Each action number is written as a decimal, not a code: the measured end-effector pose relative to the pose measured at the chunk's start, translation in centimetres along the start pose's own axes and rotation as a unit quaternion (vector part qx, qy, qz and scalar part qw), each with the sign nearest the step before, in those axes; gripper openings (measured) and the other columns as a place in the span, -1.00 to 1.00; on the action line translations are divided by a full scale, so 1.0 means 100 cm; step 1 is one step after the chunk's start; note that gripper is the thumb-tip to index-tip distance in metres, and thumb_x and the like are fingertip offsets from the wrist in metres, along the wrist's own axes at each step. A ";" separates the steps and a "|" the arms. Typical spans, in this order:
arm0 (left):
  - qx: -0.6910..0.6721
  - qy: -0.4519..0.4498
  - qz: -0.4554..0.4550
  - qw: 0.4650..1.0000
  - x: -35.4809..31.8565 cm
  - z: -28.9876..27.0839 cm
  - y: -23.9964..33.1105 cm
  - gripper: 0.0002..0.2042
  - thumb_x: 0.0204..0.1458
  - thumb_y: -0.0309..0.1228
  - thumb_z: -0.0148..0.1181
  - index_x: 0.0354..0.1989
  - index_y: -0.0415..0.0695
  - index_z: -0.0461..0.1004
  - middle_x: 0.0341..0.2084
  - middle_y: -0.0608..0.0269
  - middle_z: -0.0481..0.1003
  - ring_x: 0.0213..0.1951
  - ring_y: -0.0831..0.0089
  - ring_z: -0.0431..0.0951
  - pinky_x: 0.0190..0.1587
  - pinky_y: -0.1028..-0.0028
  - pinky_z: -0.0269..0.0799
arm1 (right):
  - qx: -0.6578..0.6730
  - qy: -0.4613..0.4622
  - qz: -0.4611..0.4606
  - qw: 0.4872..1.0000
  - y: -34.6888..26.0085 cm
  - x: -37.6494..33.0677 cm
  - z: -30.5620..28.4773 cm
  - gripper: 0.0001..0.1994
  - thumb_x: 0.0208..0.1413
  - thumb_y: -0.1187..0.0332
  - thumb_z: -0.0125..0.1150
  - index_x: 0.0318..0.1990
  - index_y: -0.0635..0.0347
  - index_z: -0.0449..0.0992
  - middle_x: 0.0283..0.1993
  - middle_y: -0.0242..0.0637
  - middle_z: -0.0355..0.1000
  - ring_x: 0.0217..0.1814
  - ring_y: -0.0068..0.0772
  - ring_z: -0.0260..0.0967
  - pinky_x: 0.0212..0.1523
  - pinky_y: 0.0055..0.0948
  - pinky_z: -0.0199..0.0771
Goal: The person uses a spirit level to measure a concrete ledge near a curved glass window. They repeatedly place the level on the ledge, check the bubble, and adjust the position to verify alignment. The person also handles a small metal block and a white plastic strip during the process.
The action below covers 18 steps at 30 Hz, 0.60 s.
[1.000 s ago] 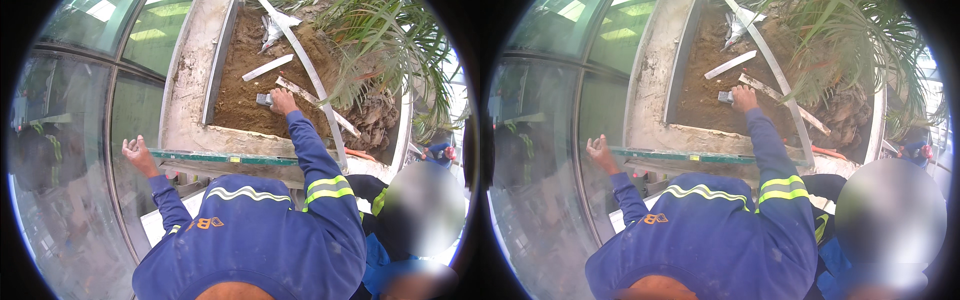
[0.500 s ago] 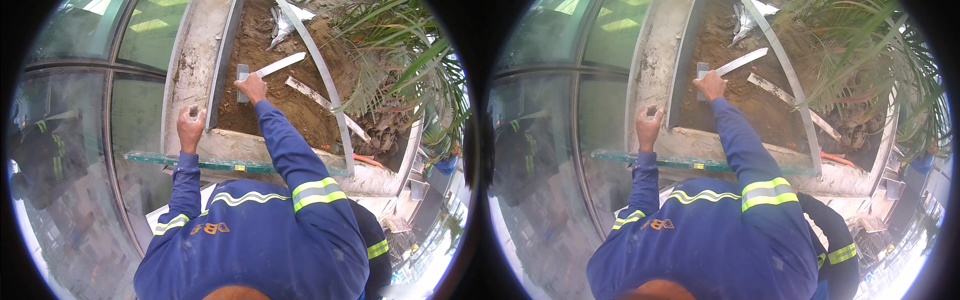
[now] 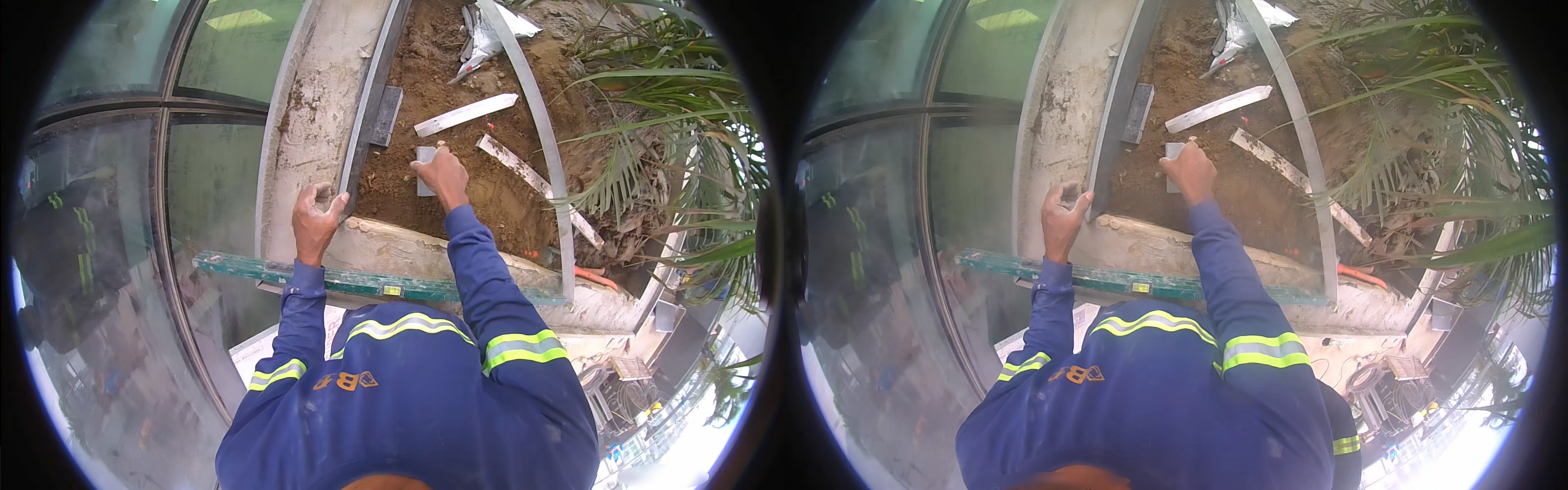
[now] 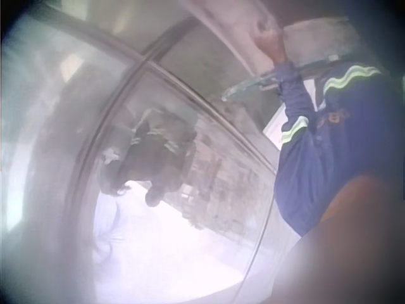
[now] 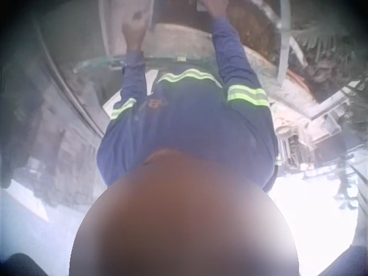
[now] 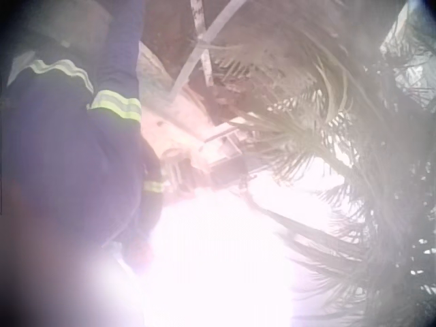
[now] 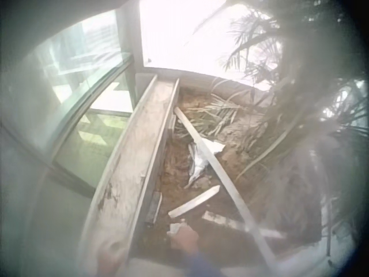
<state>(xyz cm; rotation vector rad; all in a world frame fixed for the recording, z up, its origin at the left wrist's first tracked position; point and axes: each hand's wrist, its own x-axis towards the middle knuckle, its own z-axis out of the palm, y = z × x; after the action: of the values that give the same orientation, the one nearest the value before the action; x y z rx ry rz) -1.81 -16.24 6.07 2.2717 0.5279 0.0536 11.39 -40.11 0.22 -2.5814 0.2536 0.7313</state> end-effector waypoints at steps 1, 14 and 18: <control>0.024 -0.005 0.007 1.000 0.000 0.004 -0.001 -0.58 -0.03 -0.19 0.52 -0.12 -0.23 0.60 -0.25 0.00 0.60 -0.20 0.08 0.63 -0.12 0.22 0.53 | -0.020 -0.005 0.004 1.000 0.014 -0.007 -0.002 -0.46 -0.05 0.05 0.45 -0.07 0.35 0.55 -0.08 0.12 0.61 0.04 0.13 0.60 0.03 -0.03 0.61; 0.145 -0.046 0.039 0.988 0.017 0.044 -0.023 -0.58 -0.03 -0.14 0.51 -0.11 -0.16 0.58 -0.21 0.01 0.59 -0.21 -0.06 0.64 -0.19 0.09 0.55 | 0.072 0.009 -0.138 0.988 -0.066 0.130 0.010 -0.63 0.12 0.28 0.29 0.02 0.31 0.52 -0.03 0.25 0.58 0.08 0.28 0.55 0.10 0.03 0.55; 0.158 -0.046 0.068 0.984 0.019 0.046 -0.024 -0.66 0.01 -0.19 0.47 -0.20 -0.16 0.55 -0.30 -0.01 0.57 -0.30 -0.10 0.62 -0.26 0.06 0.52 | -0.016 -0.013 -0.177 0.984 -0.079 0.161 0.023 -0.61 0.11 0.26 0.35 0.02 0.32 0.52 -0.11 0.19 0.62 0.01 0.19 0.61 0.06 0.02 0.59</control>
<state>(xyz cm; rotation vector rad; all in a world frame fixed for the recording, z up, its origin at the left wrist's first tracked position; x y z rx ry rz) -0.05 -17.28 0.90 2.6043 0.3512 -0.0723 26.19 -32.90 -7.23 -2.5469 -0.2224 0.6388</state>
